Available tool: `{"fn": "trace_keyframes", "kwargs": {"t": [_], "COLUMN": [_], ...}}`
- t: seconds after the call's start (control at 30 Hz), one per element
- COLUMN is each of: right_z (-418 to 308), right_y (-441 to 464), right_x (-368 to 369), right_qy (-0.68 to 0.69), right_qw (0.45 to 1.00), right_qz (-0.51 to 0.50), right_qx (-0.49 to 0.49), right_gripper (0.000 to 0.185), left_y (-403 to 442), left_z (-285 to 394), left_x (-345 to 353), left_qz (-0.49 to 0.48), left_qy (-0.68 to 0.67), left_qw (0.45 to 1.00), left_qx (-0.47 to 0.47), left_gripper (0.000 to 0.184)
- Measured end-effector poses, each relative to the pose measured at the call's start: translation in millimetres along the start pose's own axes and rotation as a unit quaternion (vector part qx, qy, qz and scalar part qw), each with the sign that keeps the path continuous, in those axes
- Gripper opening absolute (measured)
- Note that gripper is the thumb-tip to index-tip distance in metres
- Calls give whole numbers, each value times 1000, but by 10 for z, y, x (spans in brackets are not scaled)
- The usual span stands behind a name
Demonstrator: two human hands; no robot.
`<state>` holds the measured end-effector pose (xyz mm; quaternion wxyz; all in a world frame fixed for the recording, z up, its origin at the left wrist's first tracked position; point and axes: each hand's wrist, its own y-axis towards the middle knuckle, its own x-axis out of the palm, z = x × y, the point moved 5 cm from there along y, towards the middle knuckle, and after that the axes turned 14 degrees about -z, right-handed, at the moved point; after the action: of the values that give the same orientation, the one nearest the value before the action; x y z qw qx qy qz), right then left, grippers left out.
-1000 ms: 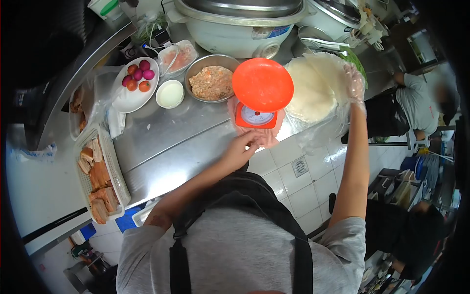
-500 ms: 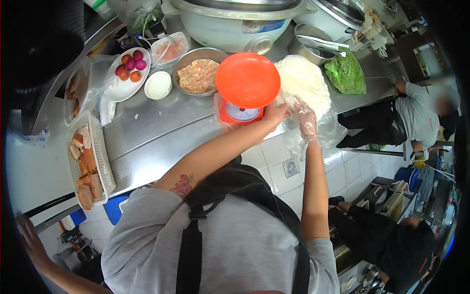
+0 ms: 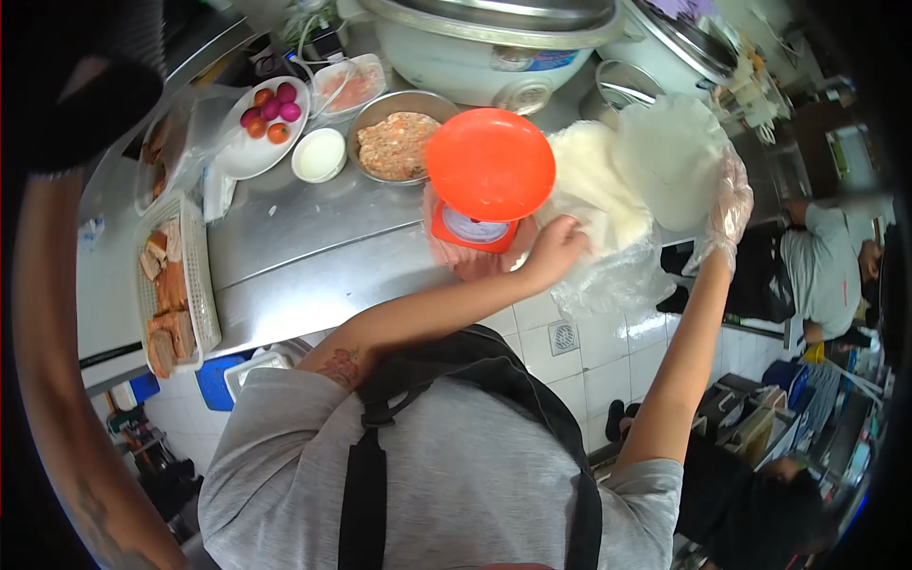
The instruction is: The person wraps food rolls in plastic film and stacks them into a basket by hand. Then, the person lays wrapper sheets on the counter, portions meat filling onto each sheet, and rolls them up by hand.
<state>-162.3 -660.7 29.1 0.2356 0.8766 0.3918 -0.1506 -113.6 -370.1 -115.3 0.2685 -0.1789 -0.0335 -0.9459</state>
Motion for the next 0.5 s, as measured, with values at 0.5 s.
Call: {"fn": "trace_keyframes", "kwargs": {"t": [0.5], "right_z": [-21], "right_y": [-462], "right_x": [1486], "right_qy": [-123], "right_qw": [977], "right_qz": [-174], "right_qx": [-16], "right_gripper": [45], "left_y": [-2629], "left_z": [360], "left_x": [-3388], "left_qz": [193], "left_qy": [272], "left_qw": [919], "left_qx": [-210], "left_gripper": [37]}}
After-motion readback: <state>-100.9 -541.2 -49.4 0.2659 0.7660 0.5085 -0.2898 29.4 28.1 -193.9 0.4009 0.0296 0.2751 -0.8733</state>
